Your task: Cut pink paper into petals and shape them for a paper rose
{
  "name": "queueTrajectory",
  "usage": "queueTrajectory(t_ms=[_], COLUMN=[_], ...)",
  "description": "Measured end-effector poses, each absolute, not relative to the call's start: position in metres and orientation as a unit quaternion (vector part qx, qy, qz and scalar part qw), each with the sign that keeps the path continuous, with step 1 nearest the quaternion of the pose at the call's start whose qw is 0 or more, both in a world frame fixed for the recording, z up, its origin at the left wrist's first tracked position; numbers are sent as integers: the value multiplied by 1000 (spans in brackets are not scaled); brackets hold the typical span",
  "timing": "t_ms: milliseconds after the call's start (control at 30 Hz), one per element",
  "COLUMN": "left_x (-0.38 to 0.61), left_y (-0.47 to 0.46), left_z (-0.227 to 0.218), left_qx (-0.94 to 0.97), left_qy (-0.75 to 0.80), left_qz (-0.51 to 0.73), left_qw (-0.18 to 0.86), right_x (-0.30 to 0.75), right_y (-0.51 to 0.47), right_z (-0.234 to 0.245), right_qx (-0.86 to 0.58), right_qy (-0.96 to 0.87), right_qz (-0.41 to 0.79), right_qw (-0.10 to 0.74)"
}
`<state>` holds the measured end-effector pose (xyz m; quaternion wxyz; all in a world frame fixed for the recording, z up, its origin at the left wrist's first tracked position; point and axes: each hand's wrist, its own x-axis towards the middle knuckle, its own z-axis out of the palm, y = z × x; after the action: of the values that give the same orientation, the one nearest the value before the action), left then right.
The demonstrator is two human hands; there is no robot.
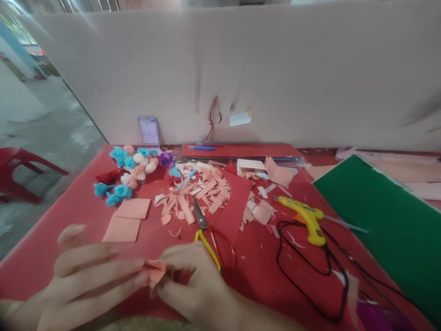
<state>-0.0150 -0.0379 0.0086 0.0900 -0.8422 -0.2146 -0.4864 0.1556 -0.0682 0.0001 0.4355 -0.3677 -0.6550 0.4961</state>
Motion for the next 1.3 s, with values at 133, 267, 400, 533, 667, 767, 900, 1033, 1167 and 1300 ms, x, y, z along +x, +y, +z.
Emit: queueTrajectory(t_ms=[133, 267, 400, 533, 667, 767, 900, 1033, 1167, 1300], left_x=[-18, -15, -11, -13, -9, -4, -1, 1, 0, -14], left_y=[-40, -43, -45, -45, -46, -47, -49, -51, -52, -48], left_z=[5, 1, -2, -5, -2, 2, 0, -4, -11, -23], left_qx=[-854, -843, -803, -823, -809, -790, -774, -768, -751, -853], left_qy=[-221, -250, -293, -279, -281, -278, -293, -299, -291, -280], left_qz=[-460, -466, -514, -488, -509, -542, -556, -564, -588, -426], left_qw=[104, 99, 75, 89, 84, 76, 69, 55, 67, 111], right_x=[156, 156, 155, 155, 156, 156, 155, 154, 155, 155], right_y=[-69, -69, -69, -70, -71, -70, -70, -71, -71, -70], right_z=[1, 3, 0, -1, -4, -6, -4, -2, 0, 5], right_qx=[-369, -377, -381, -385, -391, -385, -376, -389, -407, -406], right_qy=[-654, -652, -644, -641, -641, -641, -650, -665, -690, -713], right_qz=[502, 498, 498, 501, 497, 492, 469, 438, 389, 350], right_qw=[429, 430, 438, 436, 436, 446, 465, 463, 454, 452])
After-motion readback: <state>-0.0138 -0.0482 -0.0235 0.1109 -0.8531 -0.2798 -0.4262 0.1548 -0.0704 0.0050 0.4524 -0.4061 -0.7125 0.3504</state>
